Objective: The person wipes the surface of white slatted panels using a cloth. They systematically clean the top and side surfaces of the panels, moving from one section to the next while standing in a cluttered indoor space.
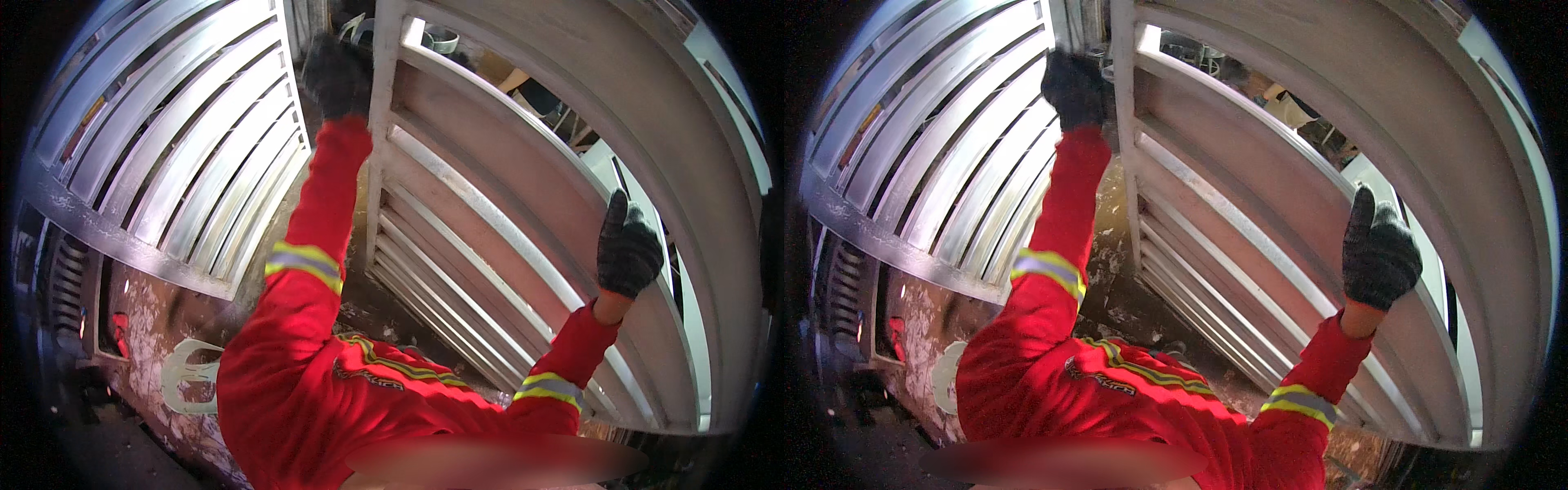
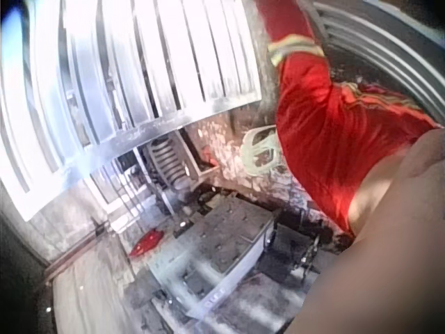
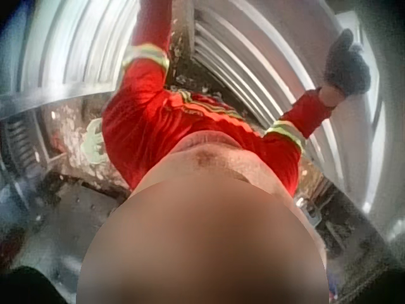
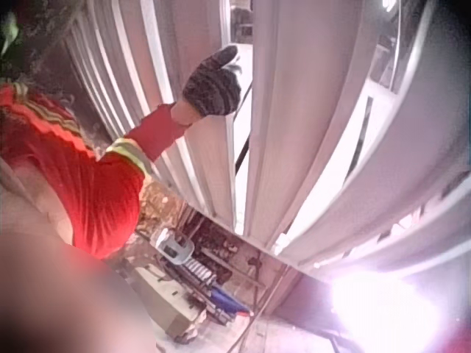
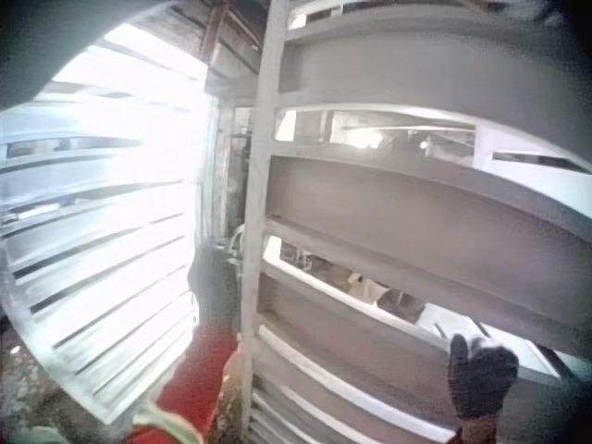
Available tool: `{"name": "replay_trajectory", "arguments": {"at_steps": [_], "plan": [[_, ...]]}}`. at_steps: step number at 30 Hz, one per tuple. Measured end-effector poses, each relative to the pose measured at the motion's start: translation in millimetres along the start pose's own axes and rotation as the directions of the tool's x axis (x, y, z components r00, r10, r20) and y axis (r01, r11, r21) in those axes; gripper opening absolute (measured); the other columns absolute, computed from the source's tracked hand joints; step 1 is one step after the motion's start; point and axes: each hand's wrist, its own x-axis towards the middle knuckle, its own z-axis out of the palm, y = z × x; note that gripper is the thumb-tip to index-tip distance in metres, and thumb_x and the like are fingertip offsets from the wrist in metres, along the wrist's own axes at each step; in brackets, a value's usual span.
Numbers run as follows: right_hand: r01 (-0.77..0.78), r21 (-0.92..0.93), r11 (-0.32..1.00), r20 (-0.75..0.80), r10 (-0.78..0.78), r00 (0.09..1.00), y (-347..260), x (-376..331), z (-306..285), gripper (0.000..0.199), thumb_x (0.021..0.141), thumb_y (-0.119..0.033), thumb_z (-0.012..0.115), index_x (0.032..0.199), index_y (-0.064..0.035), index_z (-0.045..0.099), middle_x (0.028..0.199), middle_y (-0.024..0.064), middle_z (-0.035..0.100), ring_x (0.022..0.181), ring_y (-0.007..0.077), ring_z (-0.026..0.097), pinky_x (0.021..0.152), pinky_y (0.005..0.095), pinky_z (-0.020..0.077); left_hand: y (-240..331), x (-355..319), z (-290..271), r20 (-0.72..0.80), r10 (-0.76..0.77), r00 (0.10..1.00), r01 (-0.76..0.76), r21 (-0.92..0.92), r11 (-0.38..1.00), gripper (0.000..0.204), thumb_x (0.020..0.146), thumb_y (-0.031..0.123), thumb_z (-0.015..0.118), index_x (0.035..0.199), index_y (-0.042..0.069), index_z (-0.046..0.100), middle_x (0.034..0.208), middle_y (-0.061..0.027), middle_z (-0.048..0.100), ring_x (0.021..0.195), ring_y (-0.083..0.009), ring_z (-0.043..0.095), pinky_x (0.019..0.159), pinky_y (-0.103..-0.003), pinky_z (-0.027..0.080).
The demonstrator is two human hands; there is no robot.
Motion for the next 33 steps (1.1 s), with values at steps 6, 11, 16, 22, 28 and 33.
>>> {"name": "replay_trajectory", "arguments": {"at_steps": [6,11,16,22,28,33], "plan": [[-0.083,0.030,0.996,-0.396,0.088,0.914,-4,3,12,0.045,0.091,-0.044,0.046,0.064,-0.0125,0.064,0.050,0.0080,0.055,0.043,0.0210,0.055,0.043,0.0336,0.0430,87,59,59,0.023,-0.165,0.986,0.160,0.152,0.975,0.012,0.078,0.021,0.055,0.074,0.010,0.055,0.072,-0.0095,0.057,0.068,-0.0240,0.056,0.059,-0.034,0.045],[-0.132,0.003,0.991,-0.283,0.127,0.951,-9,2,14,0.046,0.091,-0.043,0.047,0.059,-0.0119,0.059,0.049,0.0087,0.051,0.042,0.0225,0.051,0.044,0.0348,0.0405,65,39,81,0.066,-0.002,0.998,-0.024,0.397,0.918,0.015,0.079,0.023,0.055,0.078,0.008,0.054,0.072,-0.0099,0.057,0.071,-0.0241,0.058,0.060,-0.034,0.046],[-0.093,0.026,0.995,-0.284,0.096,0.954,-8,-6,24,0.041,0.092,-0.039,0.047,0.065,-0.0115,0.061,0.059,0.0095,0.058,0.051,0.0245,0.056,0.050,0.0364,0.0445,70,20,76,0.074,0.026,0.997,-0.054,0.416,0.908,0.018,0.077,0.026,0.057,0.080,0.008,0.054,0.071,-0.0101,0.058,0.070,-0.0251,0.059,0.059,-0.035,0.047],[-0.121,-0.065,0.990,-0.295,0.097,0.951,-14,-2,26,0.033,0.091,-0.036,0.050,0.076,-0.0100,0.065,0.071,0.0077,0.064,0.059,0.0247,0.060,0.056,0.0383,0.0481,65,8,74,0.090,-0.014,0.996,-0.027,0.437,0.899,0.023,0.076,0.029,0.059,0.083,0.008,0.055,0.071,-0.0104,0.058,0.068,-0.0264,0.060,0.058,-0.036,0.049],[-0.150,0.049,0.987,-0.253,0.157,0.954,-5,-9,31,0.041,0.091,-0.043,0.046,0.086,-0.0097,0.069,0.078,0.0106,0.068,0.064,0.0251,0.065,0.060,0.0361,0.0516,67,5,67,0.113,-0.038,0.993,-0.019,0.466,0.885,0.027,0.075,0.032,0.061,0.085,0.007,0.055,0.070,-0.0106,0.058,0.066,-0.0276,0.061,0.057,-0.037,0.050],[-0.059,0.021,0.998,-0.342,0.063,0.938,0,-14,40,0.026,0.088,-0.036,0.054,0.095,-0.0142,0.068,0.079,0.0071,0.067,0.066,0.0221,0.064,0.063,0.0348,0.0517,36,-57,60,0.253,-0.201,0.946,0.028,0.555,0.831,0.032,0.073,0.034,0.062,0.087,0.007,0.056,0.069,-0.0108,0.058,0.065,-0.0286,0.062,0.056,-0.038,0.051]]}}
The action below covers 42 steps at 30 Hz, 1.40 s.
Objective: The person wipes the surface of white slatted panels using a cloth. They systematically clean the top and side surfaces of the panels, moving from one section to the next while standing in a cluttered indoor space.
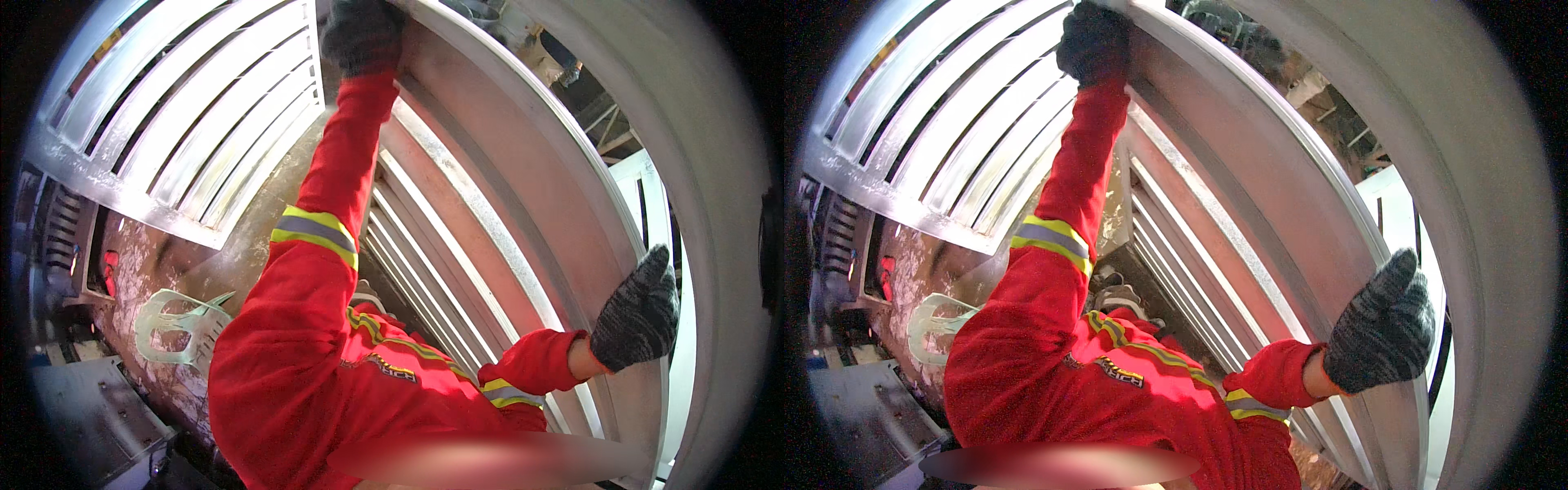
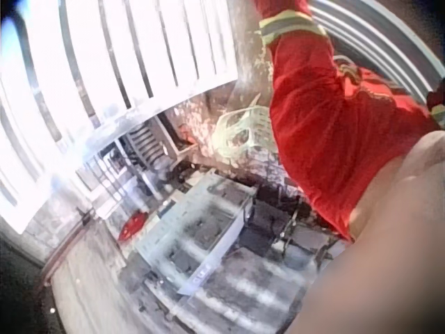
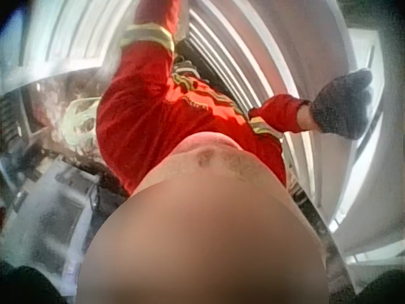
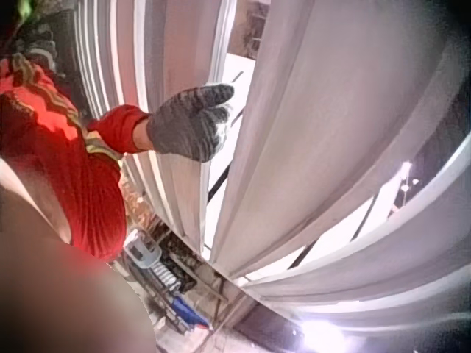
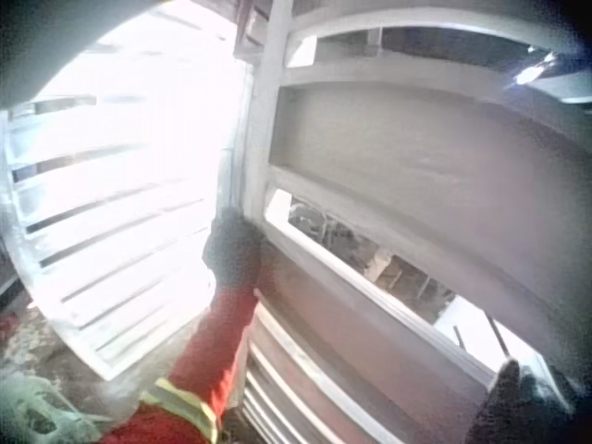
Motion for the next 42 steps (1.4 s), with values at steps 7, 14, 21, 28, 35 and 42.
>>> {"name": "replay_trajectory", "arguments": {"at_steps": [7,14,21,28,35,42], "plan": [[-0.020,-0.013,1.000,-0.048,0.020,0.999,2,10,-6,0.044,0.091,-0.043,0.047,0.065,-0.0110,0.064,0.055,0.0095,0.058,0.047,0.0233,0.056,0.048,0.0359,0.0446,-43,-31,-12,0.181,-0.034,0.983,0.070,-0.199,0.977,0.035,0.075,0.032,0.063,0.098,0.005,0.055,0.082,-0.0144,0.060,0.073,-0.0326,0.063,0.065,-0.045,0.051],[0.068,0.004,0.998,-0.068,-0.067,0.995,0,11,-11,0.044,0.092,-0.042,0.047,0.066,-0.0104,0.063,0.055,0.0095,0.058,0.047,0.0231,0.056,0.047,0.0353,0.0445,-62,16,7,0.192,0.159,0.968,0.084,-0.852,0.517,0.026,0.087,0.029,0.055,0.103,0.009,0.056,0.085,-0.0108,0.058,0.081,-0.0257,0.060,0.071,-0.035,0.049],[-0.098,0.020,0.995,0.043,0.097,0.994,-8,16,-17,0.040,0.091,-0.041,0.048,0.072,-0.0098,0.066,0.060,0.0107,0.061,0.053,0.0241,0.059,0.052,0.0362,0.0467,-69,-2,-28,0.614,0.236,0.753,0.647,-0.757,-0.091,0.037,0.085,0.032,0.065,0.109,0.006,0.053,0.095,-0.0023,0.059,0.085,-0.0107,0.056,0.076,-0.026,0.047],[0.001,-0.157,0.988,0.095,0.014,0.995,-4,7,-8,0.027,0.091,-0.030,0.051,0.082,-0.0111,0.067,0.075,0.0077,0.067,0.066,0.0234,0.064,0.061,0.0358,0.0516,-47,40,-40,0.447,0.205,0.871,0.413,-0.891,0.188,0.034,0.080,0.026,0.071,0.101,0.003,0.056,0.088,-0.0051,0.063,0.078,-0.0106,0.060,0.068,-0.025,0.050],[0.112,-0.133,0.985,0.109,-0.098,0.989,15,-11,6,0.017,0.090,-0.024,0.052,0.100,-0.0155,0.062,0.093,0.0044,0.067,0.078,0.0238,0.064,0.069,0.0379,0.0511,-26,43,-35,0.412,0.287,0.865,0.414,-0.908,0.056,0.023,0.077,0.018,0.072,0.095,0.004,0.066,0.078,-0.0039,0.066,0.064,-0.0127,0.060,0.060,-0.025,0.049],[0.214,-0.227,0.950,0.070,-0.204,0.977,22,-16,12,0.023,0.093,-0.019,0.044,0.109,-0.0088,0.057,0.092,0.0105,0.066,0.078,0.0268,0.065,0.068,0.0384,0.0529,-40,13,-21,0.203,0.269,0.941,0.157,-0.970,0.185,0.029,0.075,0.016,0.075,0.097,0.005,0.060,0.083,-0.0067,0.067,0.075,-0.0163,0.063,0.070,-0.029,0.050]]}}
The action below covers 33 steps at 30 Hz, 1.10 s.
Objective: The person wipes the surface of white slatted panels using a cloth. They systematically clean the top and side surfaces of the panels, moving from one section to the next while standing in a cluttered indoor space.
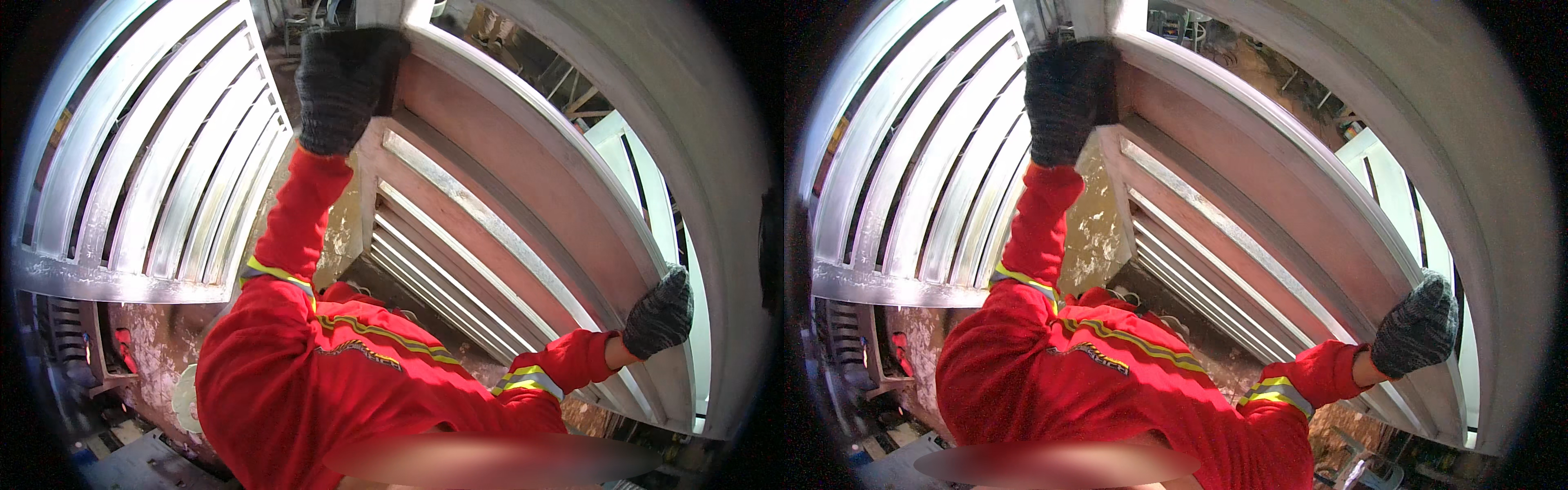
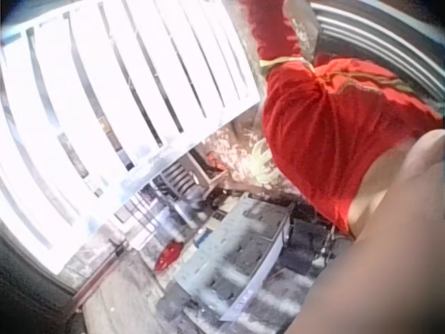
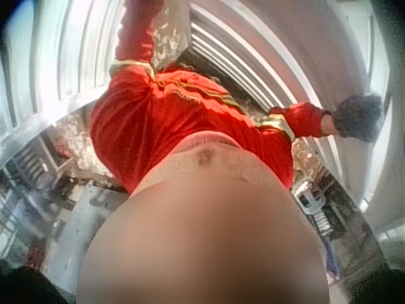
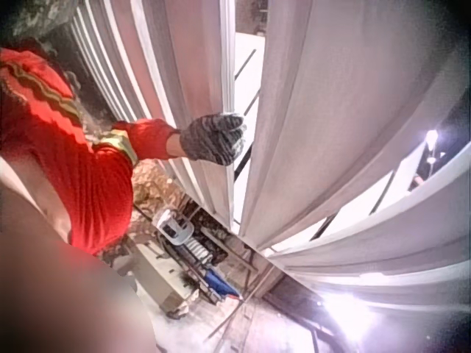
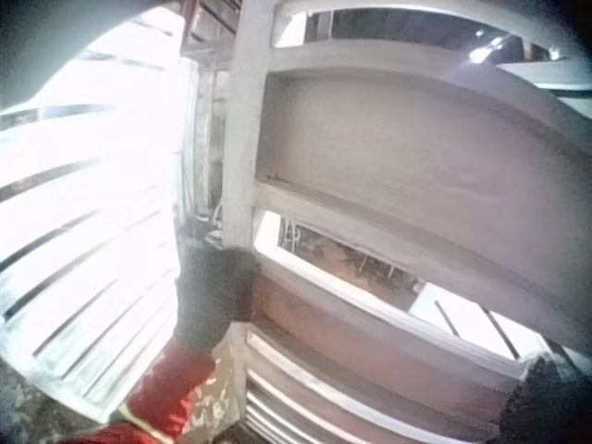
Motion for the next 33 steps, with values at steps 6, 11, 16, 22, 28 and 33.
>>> {"name": "replay_trajectory", "arguments": {"at_steps": [6,11,16,22,28,33], "plan": [[-0.061,-0.007,0.998,-0.060,0.060,0.996,5,-2,2,0.020,0.088,-0.016,0.053,0.107,-0.0113,0.058,0.089,0.0075,0.066,0.077,0.0249,0.065,0.066,0.0385,0.0529,19,2,-12,0.158,-0.306,0.939,0.338,-0.244,0.909,0.032,0.075,0.010,0.074,0.099,0.005,0.054,0.090,-0.0059,0.068,0.078,-0.0127,0.064,0.073,-0.028,0.052],[-0.055,0.026,0.998,-0.065,0.057,0.996,1,-4,8,0.022,0.087,-0.018,0.055,0.108,-0.0113,0.059,0.091,0.0066,0.066,0.078,0.0253,0.065,0.069,0.0411,0.0522,24,36,-4,0.074,0.047,0.996,-0.035,-0.157,0.987,0.032,0.077,0.008,0.072,0.103,0.004,0.054,0.091,-0.0051,0.067,0.077,-0.0122,0.063,0.072,-0.026,0.051],[-0.091,0.066,0.994,-0.098,0.097,0.990,1,-3,6,0.020,0.092,-0.023,0.048,0.100,-0.0132,0.063,0.092,0.0060,0.066,0.079,0.0228,0.065,0.070,0.0408,0.0516,-3,-10,-26,0.103,-0.289,0.952,0.273,0.141,0.952,0.012,0.081,0.013,0.068,0.089,0.005,0.066,0.082,-0.0053,0.065,0.068,-0.0142,0.062,0.061,-0.027,0.049],[-0.133,-0.042,0.990,-0.034,0.132,0.991,-2,-7,7,0.024,0.094,-0.025,0.044,0.103,-0.0141,0.062,0.093,0.0051,0.066,0.082,0.0241,0.064,0.070,0.0397,0.0515,17,23,-4,0.061,-0.072,0.995,0.090,-0.364,0.927,0.023,0.077,0.006,0.072,0.097,0.004,0.060,0.087,-0.0071,0.068,0.081,-0.0136,0.063,0.068,-0.025,0.050],[-0.111,0.182,0.977,-0.085,0.128,0.988,3,-3,11,0.022,0.092,-0.022,0.048,0.108,-0.0112,0.059,0.092,0.0064,0.066,0.078,0.0267,0.065,0.069,0.0408,0.0511,-9,-27,-19,0.045,-0.386,0.921,0.388,-0.035,0.921,0.016,0.080,0.008,0.068,0.095,0.003,0.065,0.086,-0.0047,0.067,0.074,-0.0112,0.061,0.068,-0.026,0.049],[-0.098,0.006,0.995,-0.041,0.098,0.994,1,-5,10,0.018,0.091,-0.016,0.049,0.103,-0.0114,0.061,0.088,0.0077,0.066,0.073,0.0248,0.065,0.063,0.0376,0.0529,35,5,-18,0.148,-0.237,0.960,0.273,-0.685,0.675,0.018,0.080,0.009,0.069,0.097,0.004,0.065,0.089,-0.0053,0.068,0.070,-0.0109,0.061,0.067,-0.027,0.049]]}}
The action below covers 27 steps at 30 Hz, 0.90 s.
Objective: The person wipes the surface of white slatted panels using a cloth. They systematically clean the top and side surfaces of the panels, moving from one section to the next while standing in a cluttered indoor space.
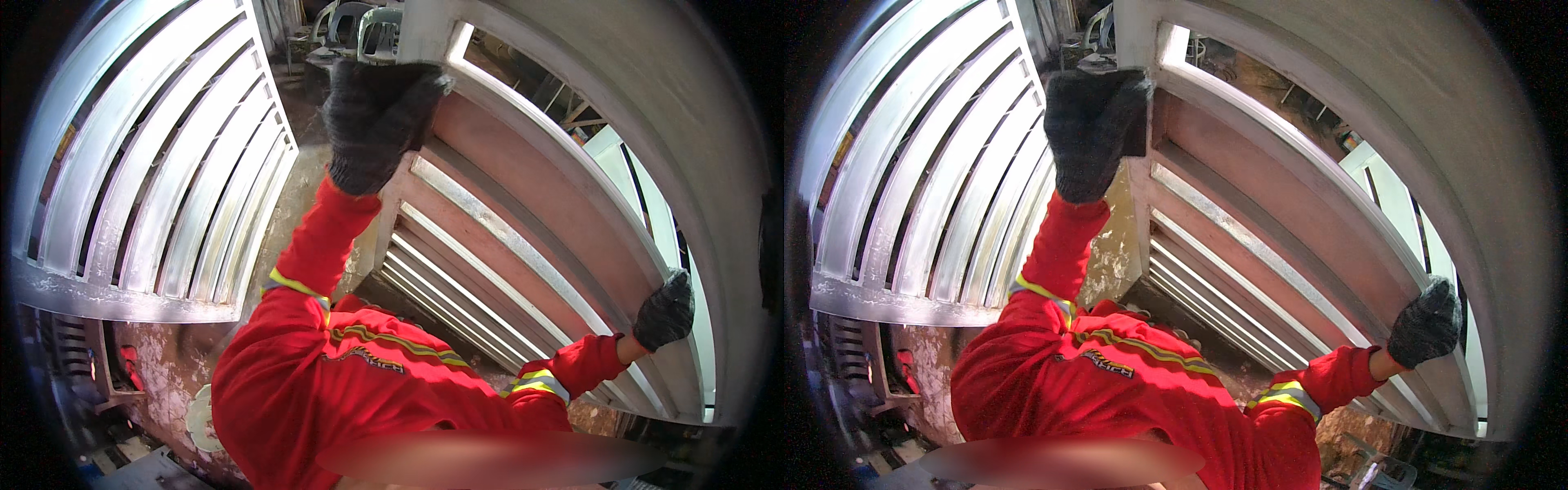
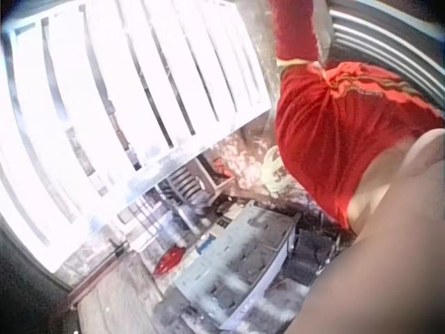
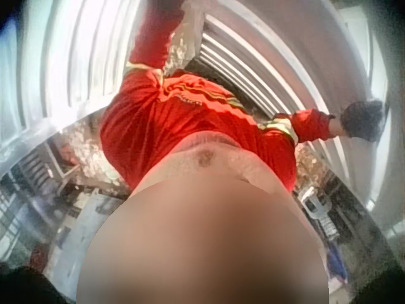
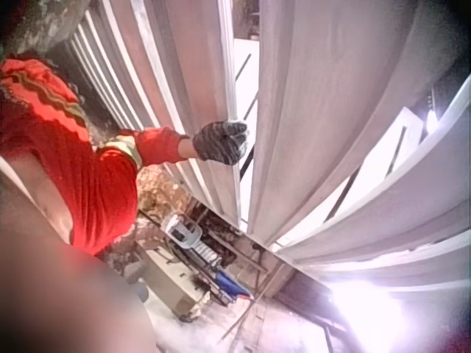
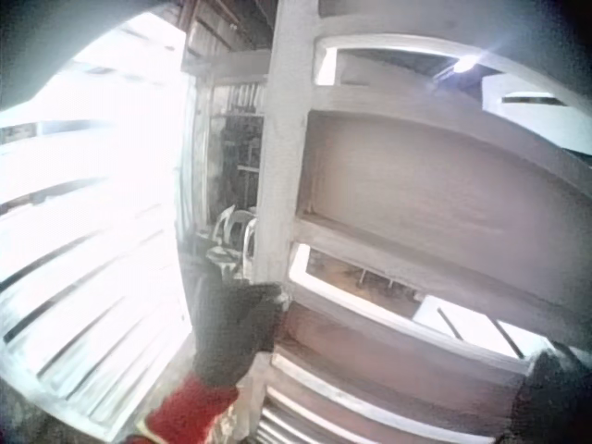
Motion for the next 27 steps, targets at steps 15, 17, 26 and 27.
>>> {"name": "replay_trajectory", "arguments": {"at_steps": [15,17,26,27], "plan": [[0.098,-0.092,0.991,-0.035,-0.101,0.994,1,2,2,0.023,0.088,-0.014,0.055,0.111,-0.0112,0.056,0.087,0.0078,0.065,0.072,0.0255,0.064,0.060,0.0388,0.0526,-21,29,0,0.002,0.152,0.988,-0.142,0.362,0.921,0.025,0.075,0.009,0.074,0.096,0.003,0.063,0.089,-0.0089,0.068,0.084,-0.0134,0.064,0.071,-0.029,0.051],[0.126,-0.083,0.989,-0.031,-0.129,0.991,4,2,5,0.022,0.089,-0.014,0.054,0.110,-0.0111,0.057,0.088,0.0079,0.066,0.073,0.0252,0.065,0.062,0.0383,0.0529,-28,9,-6,-0.071,0.009,0.997,0.017,0.365,0.931,0.027,0.074,0.012,0.075,0.097,0.003,0.064,0.088,-0.0089,0.069,0.081,-0.0139,0.064,0.069,-0.029,0.051],[0.120,-0.208,0.971,-0.133,-0.150,0.980,-3,-3,3,0.024,0.089,-0.016,0.053,0.113,-0.0109,0.056,0.093,0.0068,0.065,0.078,0.0246,0.065,0.064,0.0378,0.0532,-12,24,2,0.067,0.217,0.974,-0.227,0.326,0.918,0.021,0.078,0.009,0.072,0.096,0.003,0.064,0.085,-0.0053,0.069,0.071,-0.0083,0.062,0.062,-0.025,0.051],[0.138,-0.193,0.971,-0.117,-0.163,0.980,0,-5,5,0.024,0.089,-0.016,0.053,0.113,-0.0109,0.056,0.093,0.0067,0.065,0.078,0.0243,0.064,0.064,0.0378,0.0531,-23,36,2,0.069,0.245,0.967,-0.254,0.295,0.921,0.023,0.077,0.010,0.073,0.097,0.003,0.063,0.084,-0.0071,0.069,0.069,-0.0076,0.061,0.061,-0.024,0.050]]}}
